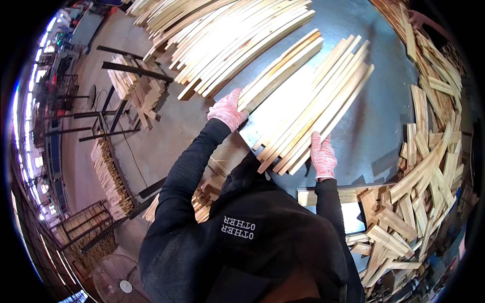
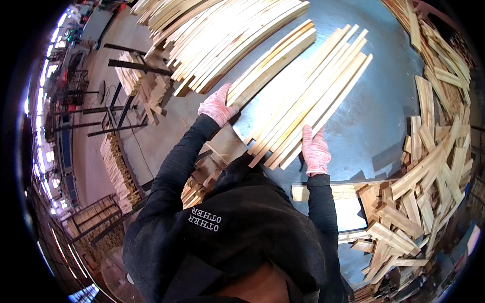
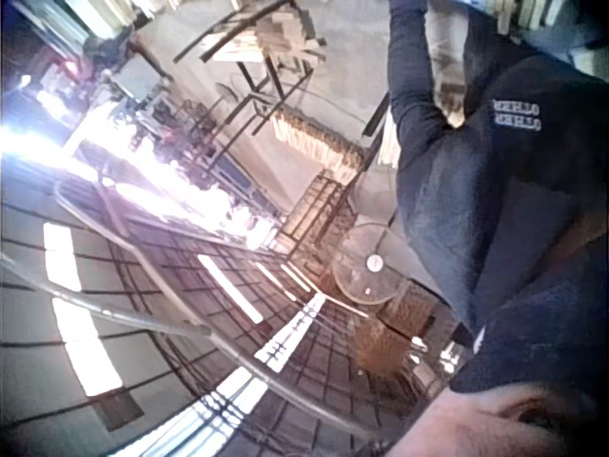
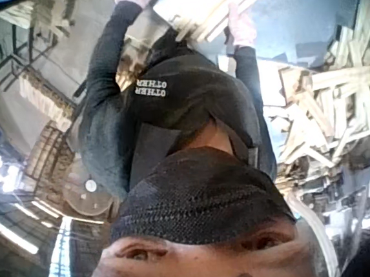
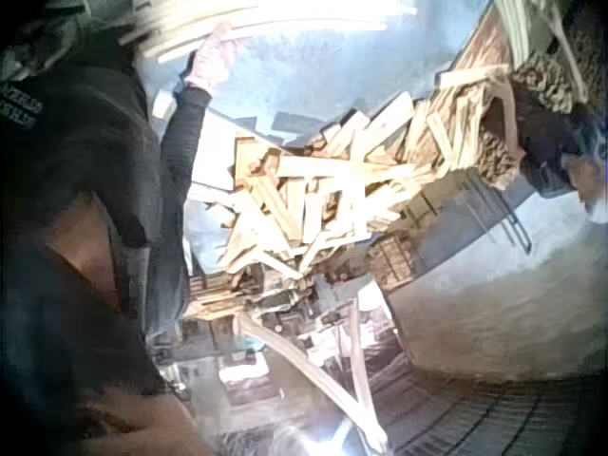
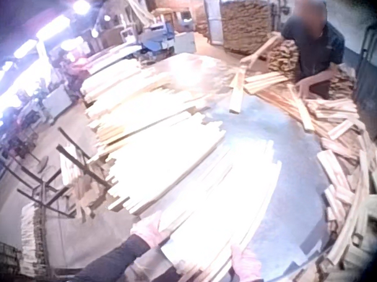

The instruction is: The person picks up thin wooden planks from a large pile on the floor and stacks them neatly on a metal table. They handle the planks one by one or in small groups, aligning them to form a uniform stack. The process is repetitive, involving picking, aligning, and placing the wood pieces.

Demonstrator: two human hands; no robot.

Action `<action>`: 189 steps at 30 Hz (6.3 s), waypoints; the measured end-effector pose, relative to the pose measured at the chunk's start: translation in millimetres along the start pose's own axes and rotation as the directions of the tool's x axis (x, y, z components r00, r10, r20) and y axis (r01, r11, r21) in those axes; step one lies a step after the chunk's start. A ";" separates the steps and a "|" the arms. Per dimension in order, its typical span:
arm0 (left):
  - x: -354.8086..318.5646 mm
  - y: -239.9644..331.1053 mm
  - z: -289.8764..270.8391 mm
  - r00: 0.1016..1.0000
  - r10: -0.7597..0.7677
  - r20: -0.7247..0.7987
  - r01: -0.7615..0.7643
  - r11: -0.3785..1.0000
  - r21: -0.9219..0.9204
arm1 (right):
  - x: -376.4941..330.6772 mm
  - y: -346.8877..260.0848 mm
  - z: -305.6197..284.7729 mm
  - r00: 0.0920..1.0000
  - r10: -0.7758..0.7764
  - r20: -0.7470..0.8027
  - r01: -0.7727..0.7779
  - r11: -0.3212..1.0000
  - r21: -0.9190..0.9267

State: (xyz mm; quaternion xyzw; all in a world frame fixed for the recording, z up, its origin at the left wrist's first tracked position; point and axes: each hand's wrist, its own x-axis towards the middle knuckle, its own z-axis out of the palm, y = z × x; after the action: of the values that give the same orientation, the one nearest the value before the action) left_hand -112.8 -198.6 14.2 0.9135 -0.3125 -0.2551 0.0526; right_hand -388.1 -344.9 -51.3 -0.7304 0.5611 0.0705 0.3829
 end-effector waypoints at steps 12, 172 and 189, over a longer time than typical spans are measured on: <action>-11.1 -145.6 -60.8 0.826 -0.069 -0.559 -0.117 0.950 -0.291 | -27.5 -82.8 1.5 0.944 -0.018 -0.330 0.124 0.945 0.303; 188.4 157.5 26.6 0.755 0.638 0.150 -0.654 0.721 0.229 | 93.1 -15.3 -42.7 0.907 0.061 -0.417 -0.087 0.995 -0.044; 250.2 383.1 -90.7 0.492 0.790 -0.365 -0.504 -0.084 -0.860 | 153.5 -89.2 -291.5 0.163 -0.682 -0.713 -0.444 0.595 -0.670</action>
State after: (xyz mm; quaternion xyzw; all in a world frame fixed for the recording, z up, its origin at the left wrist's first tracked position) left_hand -107.2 -660.1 82.1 0.3927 -0.5184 -0.4347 0.6230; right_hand -350.1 -641.6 112.9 -0.7221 0.4939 -0.2132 -0.4349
